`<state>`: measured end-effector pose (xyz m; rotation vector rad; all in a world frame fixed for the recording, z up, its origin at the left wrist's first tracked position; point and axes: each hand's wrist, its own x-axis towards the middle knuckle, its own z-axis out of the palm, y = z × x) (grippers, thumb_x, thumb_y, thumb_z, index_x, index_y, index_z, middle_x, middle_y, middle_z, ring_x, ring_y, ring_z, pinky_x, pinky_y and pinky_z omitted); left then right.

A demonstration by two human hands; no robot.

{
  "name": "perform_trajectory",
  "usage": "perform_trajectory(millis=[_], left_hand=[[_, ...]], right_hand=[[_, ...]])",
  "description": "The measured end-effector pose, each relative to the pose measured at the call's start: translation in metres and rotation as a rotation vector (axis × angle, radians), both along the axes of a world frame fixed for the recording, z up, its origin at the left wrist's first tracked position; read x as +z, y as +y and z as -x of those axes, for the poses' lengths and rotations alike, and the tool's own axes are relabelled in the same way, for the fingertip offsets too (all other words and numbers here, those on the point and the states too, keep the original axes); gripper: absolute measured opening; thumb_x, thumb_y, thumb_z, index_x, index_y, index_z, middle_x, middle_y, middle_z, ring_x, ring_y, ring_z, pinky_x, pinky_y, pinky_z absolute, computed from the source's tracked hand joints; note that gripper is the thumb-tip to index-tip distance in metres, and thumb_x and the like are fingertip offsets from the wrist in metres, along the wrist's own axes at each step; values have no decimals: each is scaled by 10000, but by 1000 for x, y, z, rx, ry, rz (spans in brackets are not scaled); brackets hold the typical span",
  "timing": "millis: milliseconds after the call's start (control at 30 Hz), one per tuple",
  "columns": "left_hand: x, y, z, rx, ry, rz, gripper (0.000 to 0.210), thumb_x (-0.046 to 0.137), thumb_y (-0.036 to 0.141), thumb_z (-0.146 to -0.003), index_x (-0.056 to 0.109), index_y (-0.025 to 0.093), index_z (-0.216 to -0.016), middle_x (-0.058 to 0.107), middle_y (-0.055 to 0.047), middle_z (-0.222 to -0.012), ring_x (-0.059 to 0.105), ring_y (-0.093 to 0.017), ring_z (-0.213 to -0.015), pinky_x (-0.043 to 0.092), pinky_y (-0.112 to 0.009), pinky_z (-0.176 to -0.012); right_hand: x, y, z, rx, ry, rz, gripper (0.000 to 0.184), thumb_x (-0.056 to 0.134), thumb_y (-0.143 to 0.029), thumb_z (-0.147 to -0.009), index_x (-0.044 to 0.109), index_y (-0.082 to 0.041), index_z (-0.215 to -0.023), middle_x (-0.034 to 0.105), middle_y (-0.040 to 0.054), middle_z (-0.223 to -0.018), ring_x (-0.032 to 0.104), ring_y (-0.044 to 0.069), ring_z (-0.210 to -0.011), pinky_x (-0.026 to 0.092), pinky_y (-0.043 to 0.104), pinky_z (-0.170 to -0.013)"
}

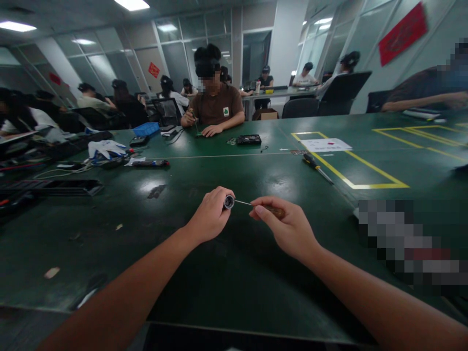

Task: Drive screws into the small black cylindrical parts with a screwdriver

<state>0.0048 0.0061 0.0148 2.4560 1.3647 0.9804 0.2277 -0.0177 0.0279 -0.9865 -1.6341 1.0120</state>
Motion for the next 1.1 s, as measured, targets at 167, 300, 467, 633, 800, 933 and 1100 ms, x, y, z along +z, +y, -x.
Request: perform_trajectory(millis=[167,300,467,633,800,933,1100], left_hand=[[-1,0,-1,-19,-20,20,163,507,120,-947,532,199,-1087,612,-58,-1058,588,-217,-982,459,-393,-893],[-1,-1,-1,-25,-15,33,157,505,121,-945,532,200,-1078,608,-59,-1048,584,-220,-968,459,-395,-879],[0,-1,-1,-24,-7,37,148,501,117,-940,539,199,-1058,607,-52,-1025,578,-215,-942,457,-395,-868],[0,0,-1,-26,-2,37,171,507,102,-922,541,199,-1058,609,-52,-1030,577,-215,-946,455,-395,-873],[-3,1,-1,-33,19,34,228,517,68,-887,536,202,-1070,608,-48,-1036,574,-216,-964,450,-394,-888],[-4,1,-1,-34,23,39,220,521,69,-886,535,199,-1063,607,-45,-1034,574,-214,-968,448,-392,-885],[-3,1,-2,-39,25,37,194,514,83,-904,534,198,-1059,606,-46,-1032,573,-213,-968,452,-395,-888]], right_hand=[[0,0,1,56,15,3,169,687,-365,-934,752,-257,-1046,803,42,-935,768,230,-889,592,390,-841],[-1,0,0,56,-8,-3,180,680,-377,-943,746,-258,-1060,804,44,-950,771,236,-901,592,396,-843],[1,-2,-3,8,-38,-58,170,673,-371,-944,754,-245,-1027,804,46,-888,774,243,-847,585,389,-793],[4,-3,-4,-5,-99,-100,161,662,-360,-946,757,-233,-974,792,37,-803,760,224,-747,563,345,-699],[0,-2,-2,48,-176,-115,164,630,-342,-969,737,-239,-1040,796,31,-860,766,217,-807,567,335,-732],[-1,-3,-1,51,-157,-124,166,641,-356,-963,687,-235,-1067,787,45,-925,763,226,-871,578,360,-794],[-2,-3,-1,81,-66,-83,198,655,-425,-958,625,-233,-998,776,54,-949,758,230,-892,583,361,-793]])
